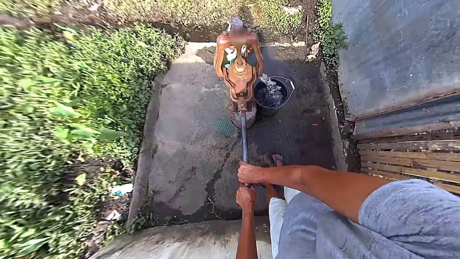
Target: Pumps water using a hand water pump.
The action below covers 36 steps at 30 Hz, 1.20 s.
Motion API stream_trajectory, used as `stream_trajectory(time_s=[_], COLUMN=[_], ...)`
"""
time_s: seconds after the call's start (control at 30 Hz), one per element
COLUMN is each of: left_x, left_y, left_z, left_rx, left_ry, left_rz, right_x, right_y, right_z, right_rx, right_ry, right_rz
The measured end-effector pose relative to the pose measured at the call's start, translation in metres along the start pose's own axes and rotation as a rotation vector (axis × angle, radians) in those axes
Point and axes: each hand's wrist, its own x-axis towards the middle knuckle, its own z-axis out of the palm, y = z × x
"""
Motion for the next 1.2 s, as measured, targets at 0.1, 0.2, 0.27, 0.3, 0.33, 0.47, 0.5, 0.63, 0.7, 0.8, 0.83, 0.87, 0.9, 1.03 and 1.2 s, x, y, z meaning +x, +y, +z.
stream_trajectory(time_s=[0.1,0.2,0.27,0.3,0.33,0.47,0.5,0.63,0.7,0.8,0.83,0.87,0.9,1.03,1.2], left_x=[0.036,0.018,-0.024,-0.051,-0.079,-0.156,-0.16,-0.113,-0.096,-0.084,-0.075,-0.063,-0.049,0.008,0.007], left_y=[0.004,-0.002,-0.012,-0.015,-0.015,0.007,0.015,0.029,0.032,0.03,0.03,0.028,0.025,0.014,0.003], left_z=[0.031,0.03,-0.004,-0.028,-0.056,-0.143,-0.15,-0.114,-0.103,-0.086,-0.079,-0.07,-0.059,-0.007,0.019], left_rx=[-0.215,-0.424,-0.527,-0.562,-0.58,-0.584,-0.604,-0.273,-0.137,0.004,0.031,0.041,0.046,-0.015,-0.408], left_ry=[-0.192,-0.28,-0.359,-0.402,-0.439,-0.522,-0.507,-0.099,0.004,0.027,0.03,0.038,0.046,-0.019,-0.204], left_rz=[0.011,0.032,0.085,0.114,0.143,0.278,0.293,0.263,0.216,0.134,0.113,0.102,0.095,0.062,0.151], right_x=[0.011,-0.013,-0.044,-0.06,-0.077,-0.136,-0.142,-0.101,-0.075,-0.06,-0.053,-0.044,-0.035,0.002,-0.012], right_y=[0.015,0.012,-0.003,-0.013,-0.021,-0.031,-0.029,-0.024,-0.02,-0.019,-0.016,-0.012,-0.008,0.004,-0.003], right_z=[0.021,0.022,-0.002,-0.02,-0.04,-0.11,-0.117,-0.089,-0.079,-0.066,-0.061,-0.054,-0.046,0.004,0.031], right_rx=[0.08,0.077,0.019,-0.005,-0.009,0.044,0.057,0.095,0.12,0.126,0.121,0.121,0.115,0.097,0.149], right_ry=[-0.085,-0.027,0.056,0.091,0.112,0.115,0.125,0.13,0.099,0.054,0.047,0.041,0.041,0.019,0.027], right_rz=[0.052,-0.03,-0.092,-0.108,-0.117,-0.134,-0.139,-0.115,-0.084,-0.076,-0.07,-0.063,-0.055,0.016,0.048])
